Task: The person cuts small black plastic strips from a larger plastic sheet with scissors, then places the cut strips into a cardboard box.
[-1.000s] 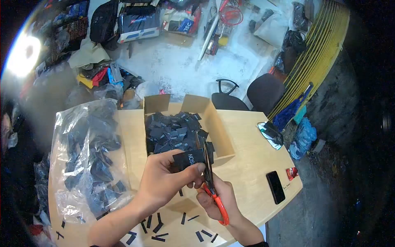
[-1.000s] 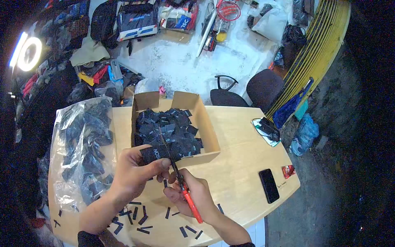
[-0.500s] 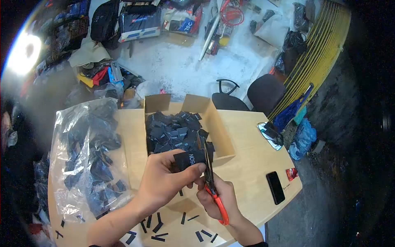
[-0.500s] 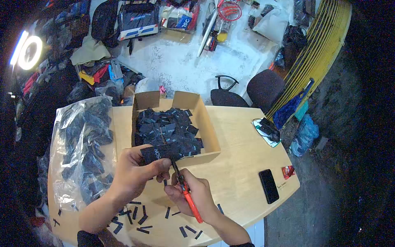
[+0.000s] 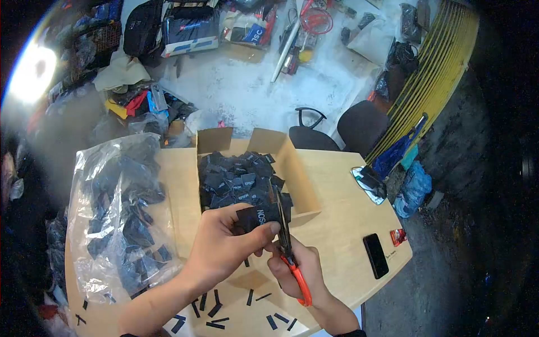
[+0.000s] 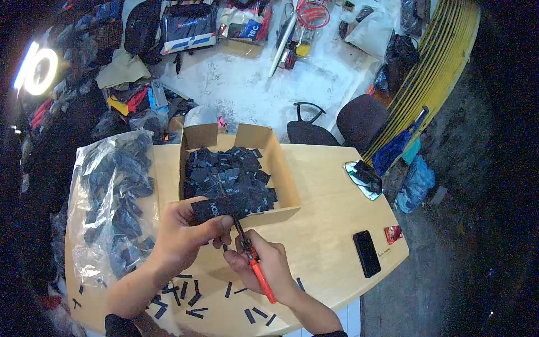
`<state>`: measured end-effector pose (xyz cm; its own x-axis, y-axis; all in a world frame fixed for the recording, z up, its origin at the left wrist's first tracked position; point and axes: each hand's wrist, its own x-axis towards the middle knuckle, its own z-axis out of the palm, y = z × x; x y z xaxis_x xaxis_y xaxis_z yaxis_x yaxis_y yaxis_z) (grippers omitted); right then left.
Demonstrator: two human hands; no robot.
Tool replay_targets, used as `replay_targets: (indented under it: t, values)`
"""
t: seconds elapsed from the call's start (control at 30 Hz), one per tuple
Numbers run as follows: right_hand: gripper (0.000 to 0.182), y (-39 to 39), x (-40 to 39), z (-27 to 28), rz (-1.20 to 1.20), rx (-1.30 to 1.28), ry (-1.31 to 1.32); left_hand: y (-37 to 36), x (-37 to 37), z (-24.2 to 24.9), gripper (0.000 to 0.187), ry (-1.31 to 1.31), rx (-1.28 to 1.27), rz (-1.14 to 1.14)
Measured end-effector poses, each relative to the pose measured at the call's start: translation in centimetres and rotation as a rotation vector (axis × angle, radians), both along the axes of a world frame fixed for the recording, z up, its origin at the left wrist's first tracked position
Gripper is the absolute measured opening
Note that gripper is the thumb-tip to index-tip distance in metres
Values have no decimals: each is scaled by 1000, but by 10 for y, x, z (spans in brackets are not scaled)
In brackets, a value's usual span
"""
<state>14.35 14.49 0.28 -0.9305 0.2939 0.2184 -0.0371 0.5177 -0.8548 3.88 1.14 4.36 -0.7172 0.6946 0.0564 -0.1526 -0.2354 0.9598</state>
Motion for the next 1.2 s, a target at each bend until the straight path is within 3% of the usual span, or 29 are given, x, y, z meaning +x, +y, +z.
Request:
replay_targets:
  t: [0.93,1.2]
  values:
    - [24,-1,1,1,-48,77,49,-1,0,-3,18,61,-12,-5]
    - [33,6,5,-4,-23,-301,216,-1,-7,-1,15,12,33,-1]
